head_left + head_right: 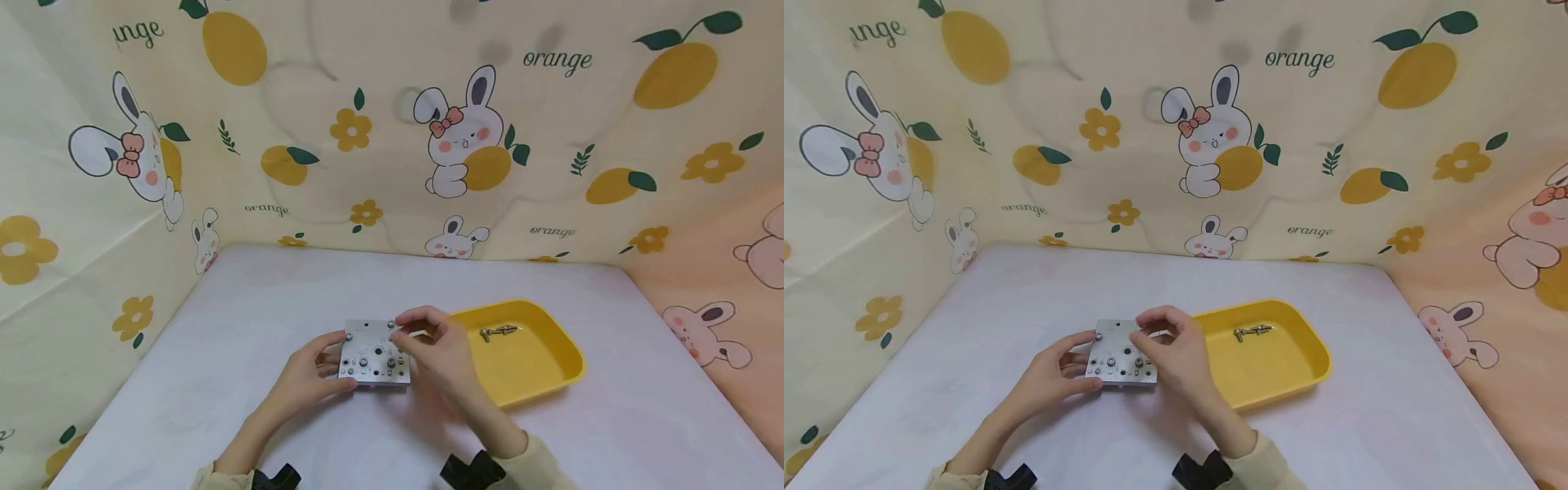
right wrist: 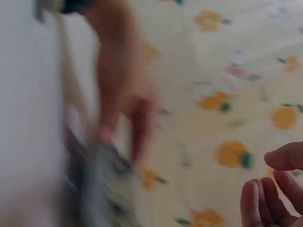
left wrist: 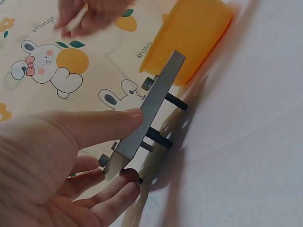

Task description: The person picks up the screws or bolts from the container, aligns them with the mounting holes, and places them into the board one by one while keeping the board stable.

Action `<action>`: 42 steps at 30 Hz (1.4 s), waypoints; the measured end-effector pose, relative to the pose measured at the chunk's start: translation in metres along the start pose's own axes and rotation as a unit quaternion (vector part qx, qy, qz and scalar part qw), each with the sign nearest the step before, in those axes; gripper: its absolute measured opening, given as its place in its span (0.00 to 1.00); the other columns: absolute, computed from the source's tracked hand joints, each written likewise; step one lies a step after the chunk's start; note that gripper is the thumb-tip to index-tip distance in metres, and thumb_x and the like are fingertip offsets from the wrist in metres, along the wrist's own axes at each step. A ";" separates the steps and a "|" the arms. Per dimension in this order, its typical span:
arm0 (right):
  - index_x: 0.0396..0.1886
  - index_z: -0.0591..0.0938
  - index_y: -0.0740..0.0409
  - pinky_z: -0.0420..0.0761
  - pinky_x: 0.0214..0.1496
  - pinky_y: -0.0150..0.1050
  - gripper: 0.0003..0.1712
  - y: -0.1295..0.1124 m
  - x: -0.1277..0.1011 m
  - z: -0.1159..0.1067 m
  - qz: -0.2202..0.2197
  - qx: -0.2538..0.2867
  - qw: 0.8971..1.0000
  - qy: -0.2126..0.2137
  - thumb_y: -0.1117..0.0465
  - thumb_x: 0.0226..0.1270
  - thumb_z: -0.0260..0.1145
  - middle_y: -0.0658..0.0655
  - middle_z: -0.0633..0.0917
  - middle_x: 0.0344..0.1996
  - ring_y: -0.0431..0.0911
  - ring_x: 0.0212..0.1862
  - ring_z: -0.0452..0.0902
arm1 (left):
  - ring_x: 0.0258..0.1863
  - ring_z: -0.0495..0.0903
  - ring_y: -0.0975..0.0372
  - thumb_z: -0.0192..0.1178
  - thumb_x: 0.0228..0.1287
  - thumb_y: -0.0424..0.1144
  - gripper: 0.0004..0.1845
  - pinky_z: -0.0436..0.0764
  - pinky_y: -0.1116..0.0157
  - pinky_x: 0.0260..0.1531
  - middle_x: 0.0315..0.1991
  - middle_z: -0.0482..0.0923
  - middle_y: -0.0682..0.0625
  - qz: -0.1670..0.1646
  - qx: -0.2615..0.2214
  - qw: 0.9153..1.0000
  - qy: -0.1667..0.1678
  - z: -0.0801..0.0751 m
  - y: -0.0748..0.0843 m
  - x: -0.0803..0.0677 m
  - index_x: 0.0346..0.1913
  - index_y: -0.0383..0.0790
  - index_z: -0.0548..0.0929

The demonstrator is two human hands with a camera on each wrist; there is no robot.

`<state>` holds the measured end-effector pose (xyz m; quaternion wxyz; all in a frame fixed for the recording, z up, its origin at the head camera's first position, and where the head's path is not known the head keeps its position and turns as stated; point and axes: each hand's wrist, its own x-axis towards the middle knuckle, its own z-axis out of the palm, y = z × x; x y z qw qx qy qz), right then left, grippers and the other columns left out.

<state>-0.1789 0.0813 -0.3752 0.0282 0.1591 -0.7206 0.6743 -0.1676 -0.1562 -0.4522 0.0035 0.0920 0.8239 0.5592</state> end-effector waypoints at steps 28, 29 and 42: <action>0.51 0.80 0.79 0.85 0.44 0.39 0.23 0.062 0.037 -0.163 0.264 -0.089 0.960 0.020 0.71 0.58 0.73 0.59 0.88 0.34 0.43 0.35 0.85 | 0.47 0.82 0.54 0.80 0.45 0.36 0.44 0.81 0.64 0.49 0.63 0.72 0.41 0.006 0.001 1.000 -0.011 0.000 -0.003 -0.002 0.68 0.39 0.71; 0.51 0.80 0.79 0.85 0.44 0.39 0.22 0.064 0.037 -0.163 0.264 -0.094 0.960 0.020 0.71 0.58 0.73 0.60 0.88 0.34 0.43 0.36 0.85 | 0.47 0.82 0.54 0.80 0.45 0.36 0.45 0.81 0.64 0.49 0.63 0.71 0.41 0.006 0.000 1.000 -0.013 0.000 -0.003 -0.002 0.68 0.39 0.71; 0.42 0.86 0.71 0.85 0.40 0.36 0.18 0.082 0.040 -0.148 0.245 -0.169 0.955 -0.001 0.69 0.51 0.78 0.60 0.88 0.33 0.44 0.35 0.85 | 0.46 0.82 0.55 0.80 0.44 0.34 0.44 0.82 0.66 0.48 0.63 0.71 0.40 0.011 0.004 1.000 -0.011 0.001 -0.004 -0.002 0.68 0.39 0.71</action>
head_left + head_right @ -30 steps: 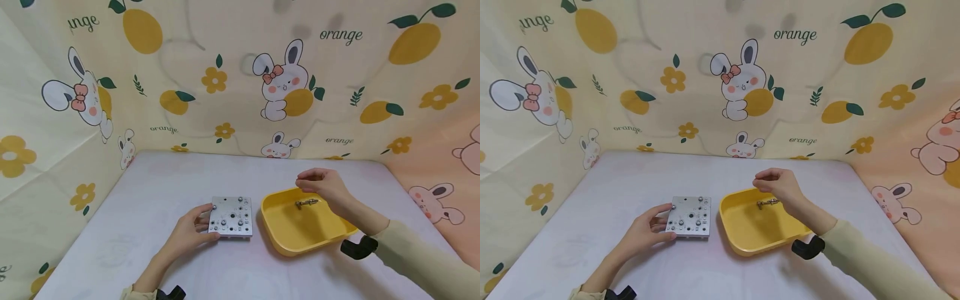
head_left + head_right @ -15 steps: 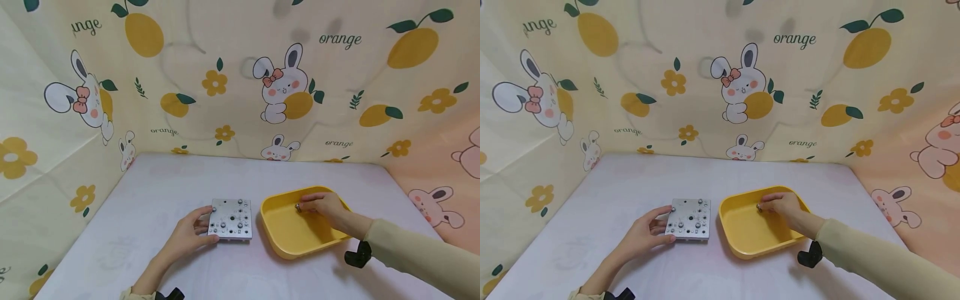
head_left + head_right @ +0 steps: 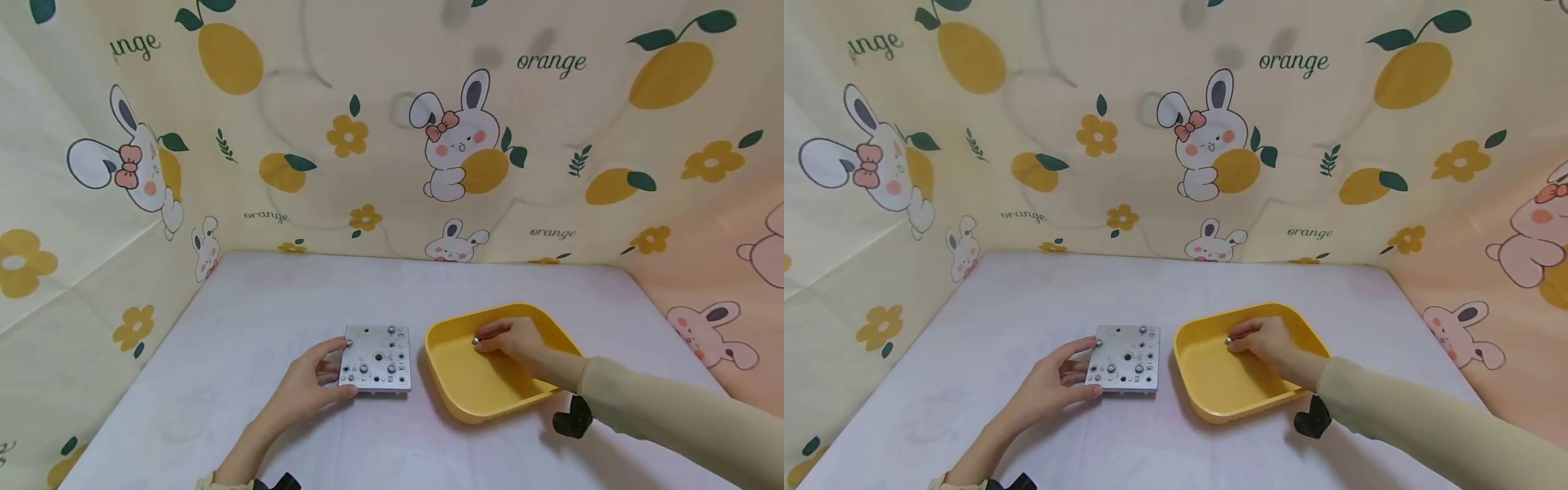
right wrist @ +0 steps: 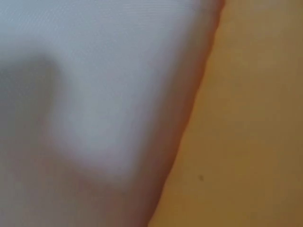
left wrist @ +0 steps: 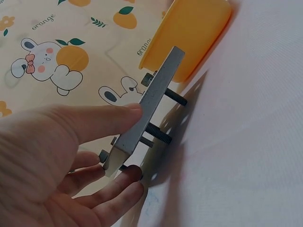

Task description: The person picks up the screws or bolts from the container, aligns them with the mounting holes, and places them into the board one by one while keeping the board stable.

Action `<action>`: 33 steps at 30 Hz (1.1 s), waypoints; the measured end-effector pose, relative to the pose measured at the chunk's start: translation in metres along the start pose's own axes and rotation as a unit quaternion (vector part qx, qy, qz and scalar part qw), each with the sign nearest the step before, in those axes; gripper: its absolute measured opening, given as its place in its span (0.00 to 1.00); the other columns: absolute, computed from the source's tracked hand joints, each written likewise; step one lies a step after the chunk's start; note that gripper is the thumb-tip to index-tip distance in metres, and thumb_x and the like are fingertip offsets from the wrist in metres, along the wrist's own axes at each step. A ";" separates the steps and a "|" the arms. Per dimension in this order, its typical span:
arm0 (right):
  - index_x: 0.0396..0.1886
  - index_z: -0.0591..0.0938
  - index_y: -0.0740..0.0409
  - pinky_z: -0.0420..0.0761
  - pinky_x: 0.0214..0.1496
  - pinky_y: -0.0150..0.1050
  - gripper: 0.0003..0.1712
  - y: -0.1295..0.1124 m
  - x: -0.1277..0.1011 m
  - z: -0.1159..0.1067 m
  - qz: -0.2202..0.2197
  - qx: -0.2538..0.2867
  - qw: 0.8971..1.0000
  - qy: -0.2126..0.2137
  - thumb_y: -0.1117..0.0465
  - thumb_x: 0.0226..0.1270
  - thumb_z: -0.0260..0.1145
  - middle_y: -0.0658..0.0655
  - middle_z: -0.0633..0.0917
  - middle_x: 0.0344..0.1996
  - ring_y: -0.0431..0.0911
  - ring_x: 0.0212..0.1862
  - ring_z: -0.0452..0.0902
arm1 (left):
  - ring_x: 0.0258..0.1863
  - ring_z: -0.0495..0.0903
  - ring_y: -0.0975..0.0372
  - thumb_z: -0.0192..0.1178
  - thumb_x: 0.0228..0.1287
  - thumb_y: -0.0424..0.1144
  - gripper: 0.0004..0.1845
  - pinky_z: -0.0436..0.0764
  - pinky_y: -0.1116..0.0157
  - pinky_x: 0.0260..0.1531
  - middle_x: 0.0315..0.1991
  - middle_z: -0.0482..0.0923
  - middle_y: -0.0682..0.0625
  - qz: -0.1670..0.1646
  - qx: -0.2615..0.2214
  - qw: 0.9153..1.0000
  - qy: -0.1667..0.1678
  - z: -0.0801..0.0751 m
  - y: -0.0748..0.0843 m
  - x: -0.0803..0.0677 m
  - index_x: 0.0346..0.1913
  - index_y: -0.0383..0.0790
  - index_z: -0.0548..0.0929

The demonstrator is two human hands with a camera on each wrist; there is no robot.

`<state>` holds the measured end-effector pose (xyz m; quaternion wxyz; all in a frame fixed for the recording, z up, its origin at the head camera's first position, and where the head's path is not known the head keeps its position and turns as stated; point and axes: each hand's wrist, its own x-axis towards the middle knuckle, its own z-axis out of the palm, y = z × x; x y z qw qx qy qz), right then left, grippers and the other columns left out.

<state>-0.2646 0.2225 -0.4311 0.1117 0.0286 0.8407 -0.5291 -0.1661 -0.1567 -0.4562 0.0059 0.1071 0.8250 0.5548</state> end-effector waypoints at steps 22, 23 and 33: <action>0.38 0.83 0.74 0.83 0.30 0.37 0.17 -0.005 0.000 -0.002 -0.055 -0.015 0.998 -0.028 0.70 0.51 0.78 0.58 0.87 0.28 0.48 0.28 0.82 | 0.46 0.83 0.53 0.79 0.45 0.33 0.43 0.83 0.64 0.47 0.63 0.70 0.36 0.000 -0.011 1.000 0.000 0.001 0.002 -0.001 0.68 0.38 0.71; 0.38 0.83 0.74 0.83 0.29 0.38 0.16 -0.006 -0.001 -0.004 -0.058 -0.015 0.998 -0.028 0.70 0.52 0.77 0.58 0.87 0.28 0.49 0.28 0.82 | 0.46 0.83 0.52 0.79 0.45 0.34 0.43 0.83 0.63 0.47 0.63 0.70 0.36 0.001 -0.011 1.000 0.000 0.000 0.002 -0.001 0.68 0.38 0.71; 0.43 0.82 0.71 0.85 0.41 0.40 0.15 -0.037 -0.027 -0.010 -0.038 0.040 0.998 -0.014 0.67 0.58 0.74 0.57 0.87 0.32 0.45 0.34 0.83 | 0.46 0.83 0.55 0.79 0.46 0.35 0.44 0.82 0.63 0.47 0.62 0.71 0.37 0.001 -0.002 1.000 -0.004 0.001 0.001 -0.002 0.69 0.39 0.70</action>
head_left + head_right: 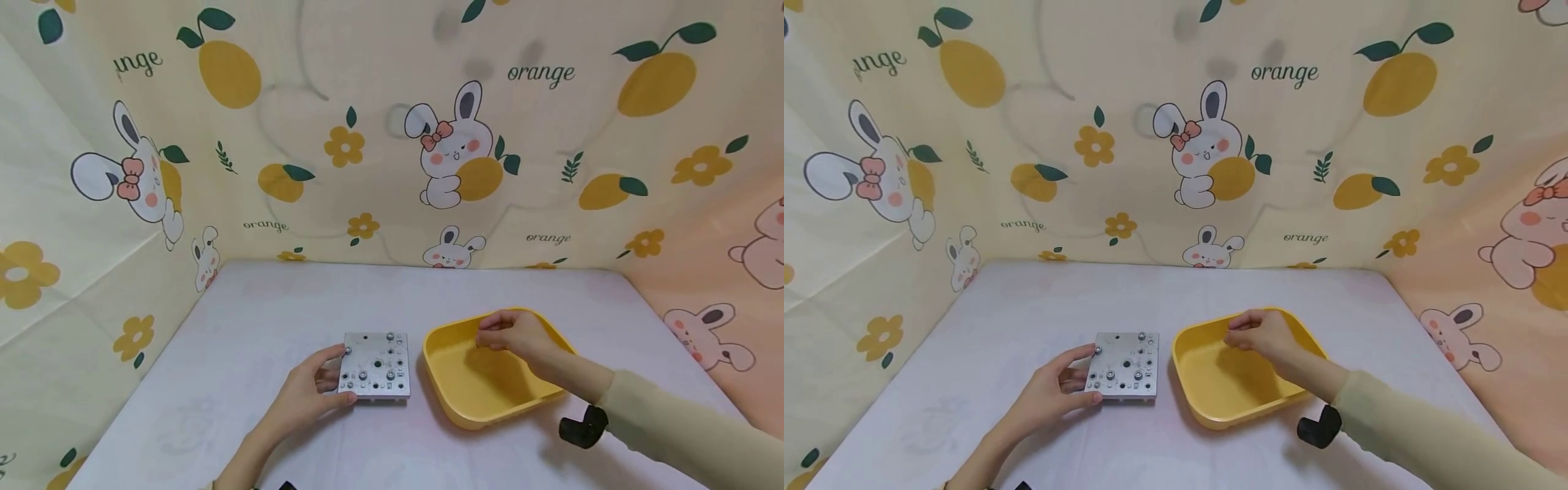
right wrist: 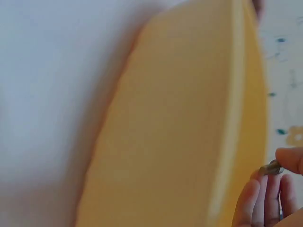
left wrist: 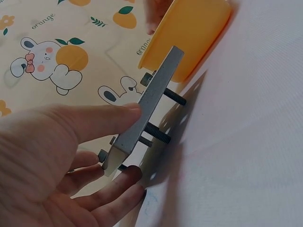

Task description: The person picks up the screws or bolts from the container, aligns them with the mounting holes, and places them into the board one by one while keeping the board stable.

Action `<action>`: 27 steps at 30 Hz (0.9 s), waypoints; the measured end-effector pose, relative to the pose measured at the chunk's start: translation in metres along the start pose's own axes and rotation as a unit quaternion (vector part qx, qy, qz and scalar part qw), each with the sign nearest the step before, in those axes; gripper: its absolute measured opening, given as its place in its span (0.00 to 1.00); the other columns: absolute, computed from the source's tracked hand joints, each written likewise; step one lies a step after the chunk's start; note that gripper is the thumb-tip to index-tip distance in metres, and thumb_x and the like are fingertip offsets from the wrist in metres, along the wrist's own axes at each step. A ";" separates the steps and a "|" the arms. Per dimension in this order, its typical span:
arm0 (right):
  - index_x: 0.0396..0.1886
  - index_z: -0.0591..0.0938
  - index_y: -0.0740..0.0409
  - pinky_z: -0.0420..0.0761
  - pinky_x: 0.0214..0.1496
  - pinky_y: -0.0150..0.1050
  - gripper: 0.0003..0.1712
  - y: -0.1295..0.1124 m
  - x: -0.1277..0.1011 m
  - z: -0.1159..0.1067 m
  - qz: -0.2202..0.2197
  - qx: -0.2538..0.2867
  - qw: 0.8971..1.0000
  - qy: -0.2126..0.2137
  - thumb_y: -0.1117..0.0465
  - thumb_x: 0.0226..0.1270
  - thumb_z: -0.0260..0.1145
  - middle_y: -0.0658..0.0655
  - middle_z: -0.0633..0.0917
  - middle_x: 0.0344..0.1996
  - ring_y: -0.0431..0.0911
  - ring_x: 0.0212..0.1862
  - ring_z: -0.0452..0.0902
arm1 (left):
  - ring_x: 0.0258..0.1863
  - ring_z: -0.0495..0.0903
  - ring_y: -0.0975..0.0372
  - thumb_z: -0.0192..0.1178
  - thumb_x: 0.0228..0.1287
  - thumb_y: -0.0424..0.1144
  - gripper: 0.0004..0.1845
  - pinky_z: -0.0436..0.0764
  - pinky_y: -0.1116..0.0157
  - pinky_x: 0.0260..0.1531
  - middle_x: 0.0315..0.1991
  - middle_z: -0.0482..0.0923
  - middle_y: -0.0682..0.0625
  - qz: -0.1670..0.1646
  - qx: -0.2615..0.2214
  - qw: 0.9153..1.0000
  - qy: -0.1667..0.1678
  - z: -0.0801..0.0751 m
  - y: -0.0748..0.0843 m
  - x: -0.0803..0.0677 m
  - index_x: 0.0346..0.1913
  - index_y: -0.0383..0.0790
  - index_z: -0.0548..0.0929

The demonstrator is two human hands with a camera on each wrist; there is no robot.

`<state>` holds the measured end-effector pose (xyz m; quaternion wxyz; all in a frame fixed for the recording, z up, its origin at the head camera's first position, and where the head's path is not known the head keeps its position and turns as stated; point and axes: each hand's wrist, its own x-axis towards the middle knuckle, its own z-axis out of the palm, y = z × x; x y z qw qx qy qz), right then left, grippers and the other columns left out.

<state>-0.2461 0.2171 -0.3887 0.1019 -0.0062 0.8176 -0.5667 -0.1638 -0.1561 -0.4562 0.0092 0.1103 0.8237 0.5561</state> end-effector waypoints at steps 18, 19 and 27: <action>0.38 0.84 0.66 0.84 0.44 0.36 0.11 -0.042 -0.049 0.120 -0.098 0.180 0.978 0.040 0.70 0.56 0.75 0.62 0.86 0.36 0.53 0.38 0.82 | 0.45 0.83 0.54 0.80 0.45 0.35 0.44 0.83 0.64 0.46 0.61 0.72 0.38 -0.010 -0.007 1.000 0.008 -0.001 -0.002 0.001 0.68 0.40 0.71; 0.37 0.84 0.65 0.83 0.42 0.35 0.10 -0.040 -0.049 0.130 -0.114 0.181 0.976 0.049 0.70 0.55 0.75 0.61 0.86 0.35 0.52 0.38 0.82 | 0.45 0.83 0.54 0.80 0.45 0.35 0.44 0.83 0.64 0.47 0.61 0.72 0.38 -0.011 -0.009 1.000 0.007 -0.001 -0.002 0.001 0.68 0.40 0.71; 0.34 0.85 0.64 0.84 0.39 0.33 0.07 -0.017 -0.040 0.187 -0.181 0.161 0.965 0.104 0.71 0.55 0.74 0.57 0.85 0.33 0.50 0.35 0.83 | 0.46 0.83 0.54 0.79 0.47 0.36 0.44 0.82 0.62 0.48 0.60 0.74 0.39 0.004 -0.017 1.000 -0.004 -0.002 -0.003 0.000 0.69 0.39 0.69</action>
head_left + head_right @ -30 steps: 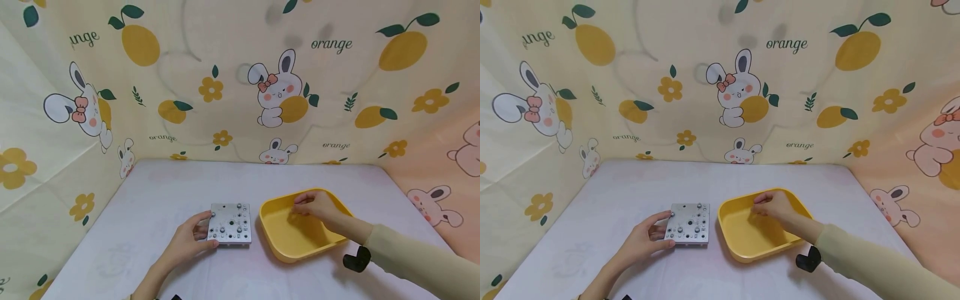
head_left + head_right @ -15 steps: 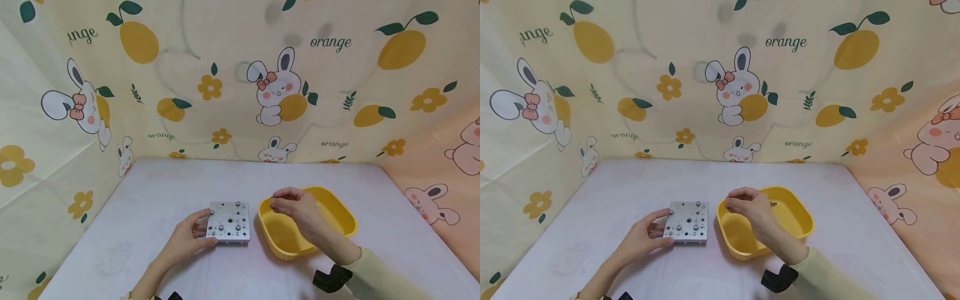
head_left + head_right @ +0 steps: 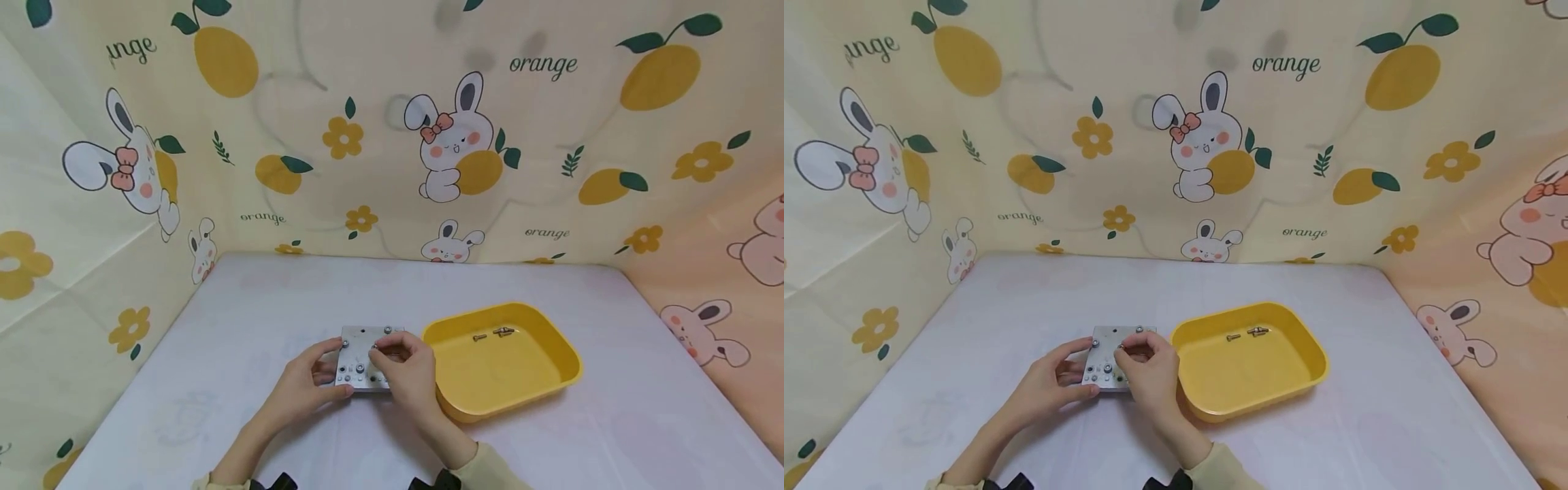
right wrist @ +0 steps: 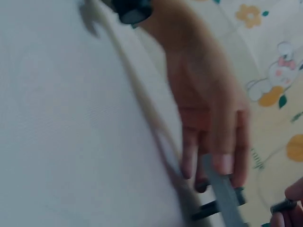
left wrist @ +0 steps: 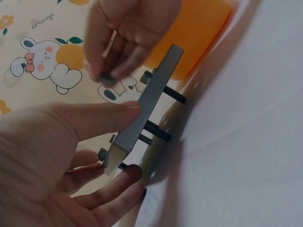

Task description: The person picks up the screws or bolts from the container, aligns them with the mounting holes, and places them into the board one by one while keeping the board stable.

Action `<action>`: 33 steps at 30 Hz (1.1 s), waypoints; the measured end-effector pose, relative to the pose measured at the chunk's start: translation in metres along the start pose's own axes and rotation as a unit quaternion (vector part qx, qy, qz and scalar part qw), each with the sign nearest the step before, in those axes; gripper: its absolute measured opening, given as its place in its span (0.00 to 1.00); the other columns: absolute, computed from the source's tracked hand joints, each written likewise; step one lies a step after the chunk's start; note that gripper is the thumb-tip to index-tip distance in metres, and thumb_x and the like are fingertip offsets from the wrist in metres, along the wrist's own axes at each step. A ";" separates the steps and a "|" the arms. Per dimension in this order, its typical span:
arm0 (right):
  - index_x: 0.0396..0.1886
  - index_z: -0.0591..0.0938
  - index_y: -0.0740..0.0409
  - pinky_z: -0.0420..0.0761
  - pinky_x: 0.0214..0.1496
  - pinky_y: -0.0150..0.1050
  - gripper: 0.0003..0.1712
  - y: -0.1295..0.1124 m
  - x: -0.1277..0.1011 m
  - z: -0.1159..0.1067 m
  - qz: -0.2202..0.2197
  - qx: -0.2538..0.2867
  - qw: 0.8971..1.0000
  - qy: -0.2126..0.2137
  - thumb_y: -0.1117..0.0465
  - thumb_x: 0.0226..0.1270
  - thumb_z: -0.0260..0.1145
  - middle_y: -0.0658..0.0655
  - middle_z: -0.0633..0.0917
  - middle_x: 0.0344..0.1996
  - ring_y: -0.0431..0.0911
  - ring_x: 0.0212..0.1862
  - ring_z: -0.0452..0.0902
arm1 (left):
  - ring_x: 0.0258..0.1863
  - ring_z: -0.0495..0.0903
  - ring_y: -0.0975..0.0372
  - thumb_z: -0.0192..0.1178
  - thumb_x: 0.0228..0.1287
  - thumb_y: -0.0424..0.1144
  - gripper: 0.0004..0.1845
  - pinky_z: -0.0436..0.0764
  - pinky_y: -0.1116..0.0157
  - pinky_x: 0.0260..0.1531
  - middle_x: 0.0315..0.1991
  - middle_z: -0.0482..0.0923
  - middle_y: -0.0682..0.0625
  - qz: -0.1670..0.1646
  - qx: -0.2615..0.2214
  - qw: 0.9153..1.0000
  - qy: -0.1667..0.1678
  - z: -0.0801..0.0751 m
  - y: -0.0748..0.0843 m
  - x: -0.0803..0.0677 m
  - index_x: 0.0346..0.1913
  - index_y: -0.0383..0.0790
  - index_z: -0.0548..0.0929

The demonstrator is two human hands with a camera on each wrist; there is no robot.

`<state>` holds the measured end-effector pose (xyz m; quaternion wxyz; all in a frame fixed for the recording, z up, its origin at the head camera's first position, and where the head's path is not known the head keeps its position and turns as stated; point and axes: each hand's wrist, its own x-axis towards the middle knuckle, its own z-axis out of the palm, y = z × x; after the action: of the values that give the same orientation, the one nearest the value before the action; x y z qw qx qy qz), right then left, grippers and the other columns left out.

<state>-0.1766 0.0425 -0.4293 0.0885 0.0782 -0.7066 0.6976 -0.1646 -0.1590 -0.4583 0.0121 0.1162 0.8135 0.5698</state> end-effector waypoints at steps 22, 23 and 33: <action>0.33 0.82 0.71 0.83 0.42 0.48 0.07 -0.015 -0.008 0.009 -0.056 -0.067 0.996 0.015 0.78 0.55 0.70 0.65 0.84 0.33 0.56 0.36 0.81 | 0.46 0.83 0.52 0.78 0.48 0.32 0.43 0.83 0.60 0.47 0.61 0.72 0.37 0.016 -0.017 1.000 0.001 -0.001 0.005 -0.001 0.68 0.37 0.70; 0.33 0.82 0.71 0.83 0.42 0.48 0.07 -0.014 -0.008 0.008 -0.055 -0.068 0.996 0.013 0.78 0.55 0.70 0.65 0.84 0.33 0.56 0.36 0.81 | 0.46 0.83 0.52 0.78 0.48 0.32 0.43 0.83 0.60 0.47 0.61 0.72 0.37 0.015 -0.018 1.000 0.001 -0.001 0.005 -0.002 0.68 0.37 0.70; 0.33 0.84 0.65 0.83 0.43 0.45 0.08 0.013 -0.002 0.006 -0.087 -0.075 0.993 -0.001 0.76 0.55 0.72 0.57 0.86 0.32 0.50 0.36 0.82 | 0.44 0.84 0.52 0.78 0.48 0.34 0.44 0.83 0.57 0.47 0.55 0.76 0.38 0.012 -0.015 1.000 -0.002 -0.001 0.001 -0.001 0.69 0.37 0.69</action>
<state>-0.1780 0.0365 -0.4427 0.1538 0.1328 -0.7477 0.6321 -0.1640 -0.1600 -0.4572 0.0081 0.1268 0.8033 0.5819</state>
